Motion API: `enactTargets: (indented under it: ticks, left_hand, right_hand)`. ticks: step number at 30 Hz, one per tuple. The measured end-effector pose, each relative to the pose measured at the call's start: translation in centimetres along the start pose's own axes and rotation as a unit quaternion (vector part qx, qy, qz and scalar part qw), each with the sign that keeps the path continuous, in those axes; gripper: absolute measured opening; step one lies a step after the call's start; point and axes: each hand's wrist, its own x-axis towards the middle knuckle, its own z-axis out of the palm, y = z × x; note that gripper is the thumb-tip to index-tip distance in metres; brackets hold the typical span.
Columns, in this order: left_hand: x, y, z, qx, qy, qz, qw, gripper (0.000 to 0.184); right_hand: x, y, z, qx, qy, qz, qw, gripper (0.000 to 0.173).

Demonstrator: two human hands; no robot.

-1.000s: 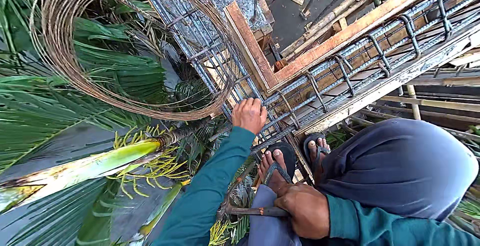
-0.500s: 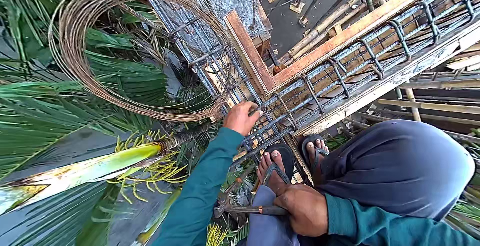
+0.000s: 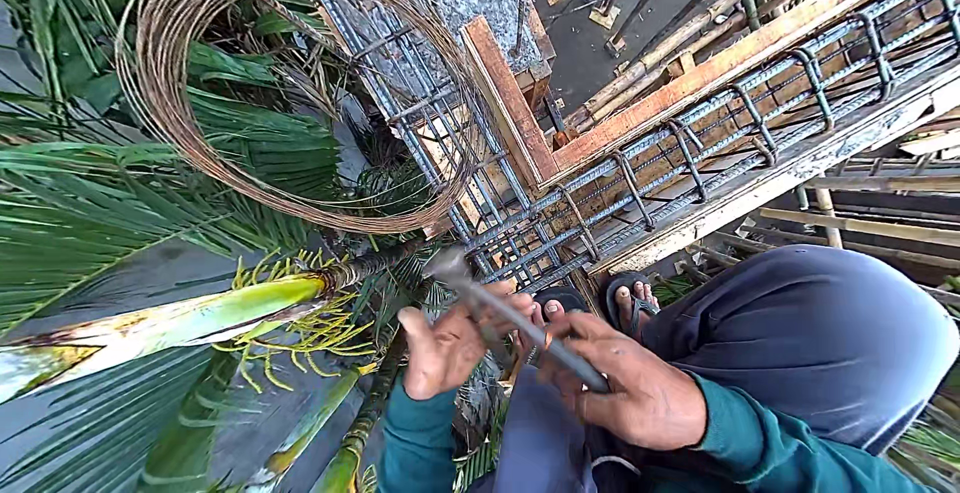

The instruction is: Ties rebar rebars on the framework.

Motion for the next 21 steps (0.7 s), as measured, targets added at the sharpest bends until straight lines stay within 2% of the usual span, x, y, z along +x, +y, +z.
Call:
enactTargets:
  ticks: [2, 3, 7, 10, 13, 15, 17, 18, 19, 20, 21]
  left_hand:
    - [1.1, -1.3, 3.5, 0.033, 0.069, 0.014, 0.997, 0.111]
    - [1.8, -2.1, 4.6, 0.066, 0.078, 0.028, 0.994, 0.111]
    - [4.1, -4.2, 7.6, 0.131, 0.1, 0.077, 0.983, 0.083]
    - [4.4, -4.8, 9.3, 0.201, 0.052, 0.075, 0.975, 0.079]
    - [4.7, -4.7, 9.9, 0.342, -0.024, 0.051, 0.938, 0.089]
    - [5.8, -3.5, 9.4, 0.396, -0.04, 0.072, 0.915, 0.073]
    - [7.1, -1.9, 7.4, 0.439, 0.042, 0.071, 0.895, 0.05]
    - [7.6, -1.3, 5.5, 0.484, 0.12, 0.065, 0.865, 0.045]
    - [7.8, -0.9, 3.1, 0.538, 0.209, 0.058, 0.814, 0.043]
    - [7.8, -0.3, 0.9, 0.586, 0.278, 0.018, 0.761, 0.045]
    - [7.4, 0.5, -1.0, 0.615, 0.312, -0.06, 0.721, 0.049]
  right_hand:
    - [0.3, 0.1, -0.1, -0.043, 0.046, 0.058, 0.996, 0.027]
    - [0.3, 0.2, -0.2, -0.06, 0.063, 0.082, 0.993, 0.029]
    - [0.0, 1.1, -0.7, -0.119, 0.116, 0.108, 0.98, 0.042]
    - [-0.5, 1.7, -1.3, -0.062, 0.164, 0.087, 0.981, 0.04]
    - [-0.7, 2.3, -1.9, 0.05, 0.253, 0.038, 0.965, 0.018]
    - [-0.7, 2.7, -2.6, 0.096, 0.284, 0.019, 0.954, 0.019]
    - [-0.5, 2.5, -3.2, 0.083, 0.296, 0.015, 0.951, 0.021]
    - [-0.4, 2.4, -3.5, 0.081, 0.3, 0.011, 0.95, 0.021]
    - [-0.4, 2.3, -3.7, 0.081, 0.304, 0.009, 0.949, 0.021]
    - [-0.4, 2.3, -3.7, 0.084, 0.31, 0.008, 0.947, 0.021]
    - [-0.4, 2.3, -3.6, 0.089, 0.312, 0.007, 0.946, 0.021]
